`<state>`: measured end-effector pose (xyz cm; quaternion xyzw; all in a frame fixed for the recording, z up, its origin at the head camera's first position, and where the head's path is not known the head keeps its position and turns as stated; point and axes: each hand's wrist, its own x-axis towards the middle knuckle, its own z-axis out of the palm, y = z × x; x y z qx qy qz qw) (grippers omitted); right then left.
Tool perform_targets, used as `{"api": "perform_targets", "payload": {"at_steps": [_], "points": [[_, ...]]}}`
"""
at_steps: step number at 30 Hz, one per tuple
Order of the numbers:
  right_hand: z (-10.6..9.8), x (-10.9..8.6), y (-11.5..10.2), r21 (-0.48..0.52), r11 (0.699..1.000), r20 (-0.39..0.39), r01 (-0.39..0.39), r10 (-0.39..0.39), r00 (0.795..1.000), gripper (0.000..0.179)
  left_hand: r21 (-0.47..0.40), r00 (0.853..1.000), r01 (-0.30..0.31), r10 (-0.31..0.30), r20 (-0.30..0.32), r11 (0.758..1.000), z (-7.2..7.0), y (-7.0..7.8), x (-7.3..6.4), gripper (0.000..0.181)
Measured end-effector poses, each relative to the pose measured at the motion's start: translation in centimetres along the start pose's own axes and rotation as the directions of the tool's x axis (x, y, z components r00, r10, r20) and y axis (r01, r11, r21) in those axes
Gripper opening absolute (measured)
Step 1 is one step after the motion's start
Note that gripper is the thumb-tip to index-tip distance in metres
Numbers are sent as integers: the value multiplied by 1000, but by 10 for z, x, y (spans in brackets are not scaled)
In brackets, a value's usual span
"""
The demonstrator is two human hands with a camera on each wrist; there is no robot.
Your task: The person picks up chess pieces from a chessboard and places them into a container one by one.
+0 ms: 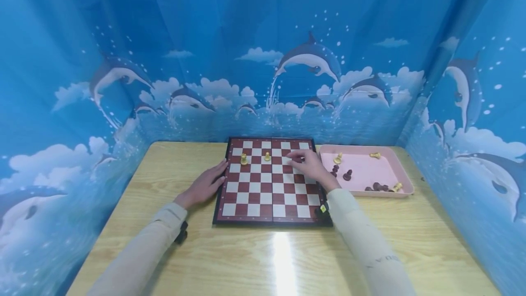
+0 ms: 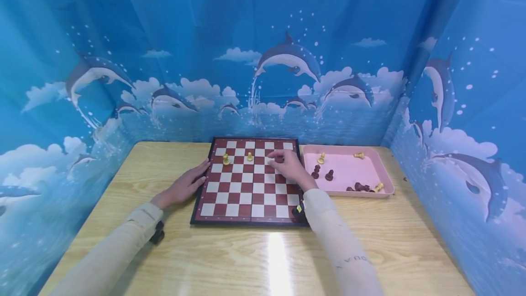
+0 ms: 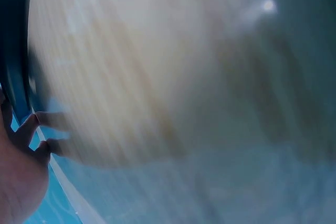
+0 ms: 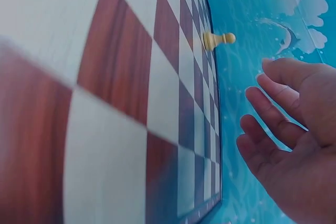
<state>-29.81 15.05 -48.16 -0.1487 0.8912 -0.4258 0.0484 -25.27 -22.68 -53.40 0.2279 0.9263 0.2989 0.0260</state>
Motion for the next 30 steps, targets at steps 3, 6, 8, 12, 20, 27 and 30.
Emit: {"api": "perform_targets", "payload": {"at_steps": [3,6,8,12,20,27,30], "points": [[6,3,-3,33,999,14,-28,28,1000,29,-2,1000,5,-5,-4,1000,0,0,0,56],[12,9,-4,48,999,21,-14,13,1000,31,-5,1000,-1,1,-17,1000,2,-1,-1,56],[15,13,-5,40,999,22,7,-8,1000,32,3,1000,-13,13,-26,1000,3,-1,-1,56],[20,20,-10,21,1000,32,23,-23,999,33,21,999,-17,18,-28,1000,3,-3,0,55],[27,35,-16,-6,1000,68,30,-30,997,33,22,1000,-18,19,-23,1000,3,-4,1,56],[30,44,-17,-23,1000,66,10,-9,998,32,27,1000,-6,7,-18,1000,3,-4,1,56],[31,48,-17,-23,1000,62,7,-5,998,31,27,1000,2,-1,-18,1000,3,-5,0,56]]}}
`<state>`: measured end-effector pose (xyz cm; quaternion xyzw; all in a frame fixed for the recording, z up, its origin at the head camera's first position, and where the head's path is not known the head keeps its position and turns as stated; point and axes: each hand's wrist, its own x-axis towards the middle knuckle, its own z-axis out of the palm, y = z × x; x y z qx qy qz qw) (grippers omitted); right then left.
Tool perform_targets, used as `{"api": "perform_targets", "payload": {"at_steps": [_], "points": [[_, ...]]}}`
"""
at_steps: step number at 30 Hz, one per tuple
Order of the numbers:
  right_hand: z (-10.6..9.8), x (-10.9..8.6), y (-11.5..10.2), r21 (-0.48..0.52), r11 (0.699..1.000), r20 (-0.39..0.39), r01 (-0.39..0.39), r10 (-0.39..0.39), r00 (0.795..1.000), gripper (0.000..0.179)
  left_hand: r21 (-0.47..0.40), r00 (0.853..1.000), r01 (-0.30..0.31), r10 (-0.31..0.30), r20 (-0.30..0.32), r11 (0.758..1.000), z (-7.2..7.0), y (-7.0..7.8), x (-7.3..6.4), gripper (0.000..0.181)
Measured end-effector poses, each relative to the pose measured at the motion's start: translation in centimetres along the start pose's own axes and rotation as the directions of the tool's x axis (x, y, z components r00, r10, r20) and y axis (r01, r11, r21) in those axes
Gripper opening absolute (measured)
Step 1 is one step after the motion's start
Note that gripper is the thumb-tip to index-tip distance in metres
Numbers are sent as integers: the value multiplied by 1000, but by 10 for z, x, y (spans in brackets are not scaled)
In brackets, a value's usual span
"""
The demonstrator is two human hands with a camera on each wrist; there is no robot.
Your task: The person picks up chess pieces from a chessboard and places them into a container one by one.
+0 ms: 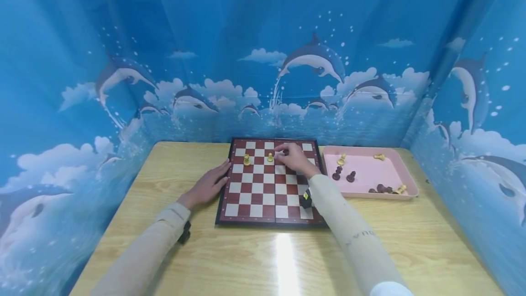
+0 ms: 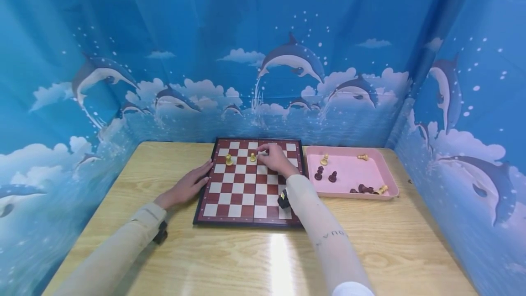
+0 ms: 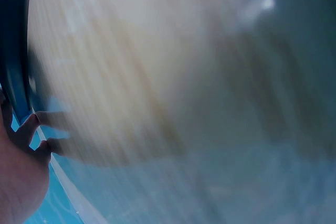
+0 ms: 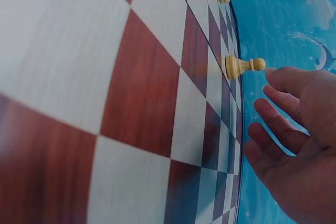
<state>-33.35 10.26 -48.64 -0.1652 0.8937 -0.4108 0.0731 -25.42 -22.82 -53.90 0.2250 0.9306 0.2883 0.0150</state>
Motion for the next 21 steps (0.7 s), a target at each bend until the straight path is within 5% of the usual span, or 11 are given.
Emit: {"api": "perform_targets", "payload": {"at_steps": [21], "points": [[10,11,-2,3,1000,60,14,-14,998,25,3,1000,3,-3,6,1000,-1,3,0,56]]}}
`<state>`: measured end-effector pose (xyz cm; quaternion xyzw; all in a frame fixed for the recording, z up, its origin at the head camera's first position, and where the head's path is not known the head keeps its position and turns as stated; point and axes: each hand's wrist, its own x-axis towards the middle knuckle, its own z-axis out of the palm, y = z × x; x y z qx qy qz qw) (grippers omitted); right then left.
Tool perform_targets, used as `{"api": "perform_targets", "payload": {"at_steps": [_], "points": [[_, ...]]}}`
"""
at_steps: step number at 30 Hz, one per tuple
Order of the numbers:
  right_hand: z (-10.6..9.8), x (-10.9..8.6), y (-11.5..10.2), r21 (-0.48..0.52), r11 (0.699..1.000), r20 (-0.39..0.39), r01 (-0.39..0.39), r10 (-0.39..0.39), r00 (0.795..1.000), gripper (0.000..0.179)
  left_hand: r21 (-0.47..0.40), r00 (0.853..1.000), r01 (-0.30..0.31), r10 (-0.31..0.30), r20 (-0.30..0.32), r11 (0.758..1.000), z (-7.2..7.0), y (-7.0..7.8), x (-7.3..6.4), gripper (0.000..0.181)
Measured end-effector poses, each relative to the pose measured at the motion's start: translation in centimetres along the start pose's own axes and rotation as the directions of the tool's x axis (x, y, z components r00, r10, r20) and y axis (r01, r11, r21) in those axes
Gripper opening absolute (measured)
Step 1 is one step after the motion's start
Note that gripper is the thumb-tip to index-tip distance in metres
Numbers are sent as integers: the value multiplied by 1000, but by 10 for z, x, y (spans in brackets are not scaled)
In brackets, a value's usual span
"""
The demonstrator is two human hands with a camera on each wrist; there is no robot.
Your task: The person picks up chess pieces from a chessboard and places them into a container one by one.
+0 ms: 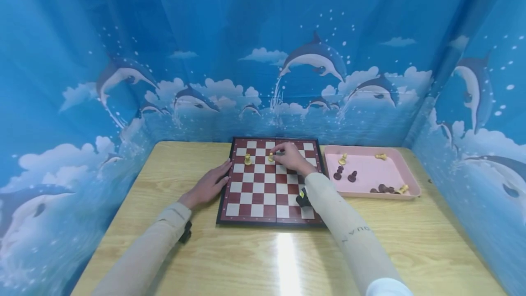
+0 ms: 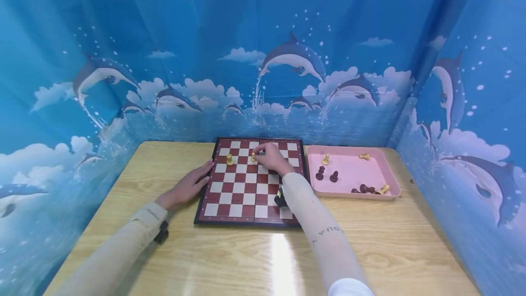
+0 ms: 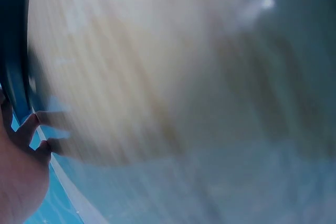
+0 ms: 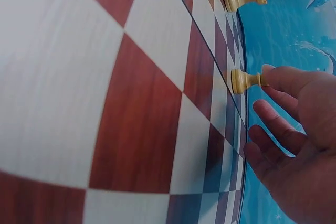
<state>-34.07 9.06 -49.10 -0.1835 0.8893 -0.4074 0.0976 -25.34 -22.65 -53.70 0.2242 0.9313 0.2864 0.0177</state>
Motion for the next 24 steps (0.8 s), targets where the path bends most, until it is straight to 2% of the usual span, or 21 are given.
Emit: {"api": "perform_targets", "payload": {"at_steps": [9,18,24], "points": [[5,0,2,-18,1000,-27,-8,7,1000,14,-12,1000,-6,6,-7,1000,1,0,0,56],[8,-2,1,-41,999,-39,-18,17,999,12,-13,1000,-5,5,-2,1000,1,0,0,56],[5,-8,-1,-12,1000,-76,-4,4,997,12,-8,1000,3,-2,3,1000,1,-3,0,56]]}}
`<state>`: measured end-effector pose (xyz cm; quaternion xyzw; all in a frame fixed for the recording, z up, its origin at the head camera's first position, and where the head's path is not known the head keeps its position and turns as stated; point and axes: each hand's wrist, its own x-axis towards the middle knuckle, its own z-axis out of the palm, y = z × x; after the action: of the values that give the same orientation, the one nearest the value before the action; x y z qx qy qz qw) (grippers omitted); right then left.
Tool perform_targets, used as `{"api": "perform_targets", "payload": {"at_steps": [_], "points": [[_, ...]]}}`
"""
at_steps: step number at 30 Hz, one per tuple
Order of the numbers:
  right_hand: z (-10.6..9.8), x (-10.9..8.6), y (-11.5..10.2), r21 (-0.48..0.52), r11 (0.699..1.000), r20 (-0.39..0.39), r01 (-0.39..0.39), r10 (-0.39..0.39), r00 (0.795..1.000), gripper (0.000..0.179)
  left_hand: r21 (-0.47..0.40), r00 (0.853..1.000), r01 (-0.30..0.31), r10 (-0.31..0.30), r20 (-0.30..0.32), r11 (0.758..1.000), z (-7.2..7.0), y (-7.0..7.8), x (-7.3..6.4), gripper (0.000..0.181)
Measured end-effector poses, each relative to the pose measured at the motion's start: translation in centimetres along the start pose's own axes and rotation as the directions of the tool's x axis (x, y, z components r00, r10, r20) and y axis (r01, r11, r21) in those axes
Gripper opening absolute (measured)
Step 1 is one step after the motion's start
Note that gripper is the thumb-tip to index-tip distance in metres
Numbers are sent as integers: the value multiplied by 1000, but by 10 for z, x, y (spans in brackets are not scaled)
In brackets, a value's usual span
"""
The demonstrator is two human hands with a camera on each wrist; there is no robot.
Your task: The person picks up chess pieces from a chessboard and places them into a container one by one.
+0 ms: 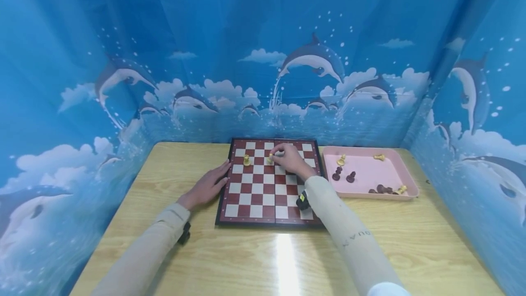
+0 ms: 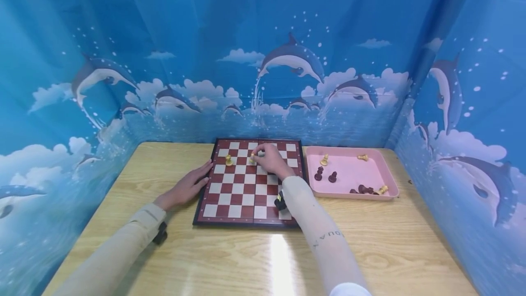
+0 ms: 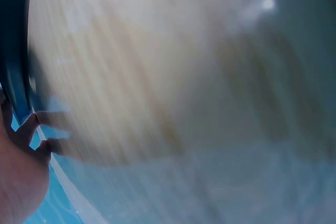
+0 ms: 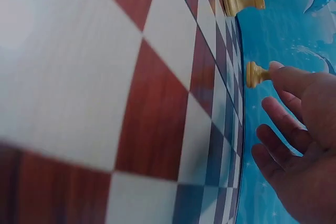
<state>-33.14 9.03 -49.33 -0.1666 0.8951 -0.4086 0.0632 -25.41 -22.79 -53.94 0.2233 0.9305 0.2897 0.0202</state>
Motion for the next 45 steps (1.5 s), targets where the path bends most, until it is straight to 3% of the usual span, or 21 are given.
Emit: {"api": "perform_targets", "payload": {"at_steps": [12,28,38,45], "points": [[-7,-12,7,1,999,-7,51,-51,999,12,-6,1000,-1,1,-9,1000,-1,2,0,56],[-20,-34,8,11,999,-46,33,-33,998,14,-15,1000,-23,23,-18,1000,-1,3,0,56],[-32,-57,14,17,1000,-116,-11,13,993,18,-22,1000,-19,18,-13,1000,0,2,-2,56],[-46,-65,18,27,999,-178,19,-14,984,21,-23,1000,0,0,1,1000,-2,4,0,56]]}}
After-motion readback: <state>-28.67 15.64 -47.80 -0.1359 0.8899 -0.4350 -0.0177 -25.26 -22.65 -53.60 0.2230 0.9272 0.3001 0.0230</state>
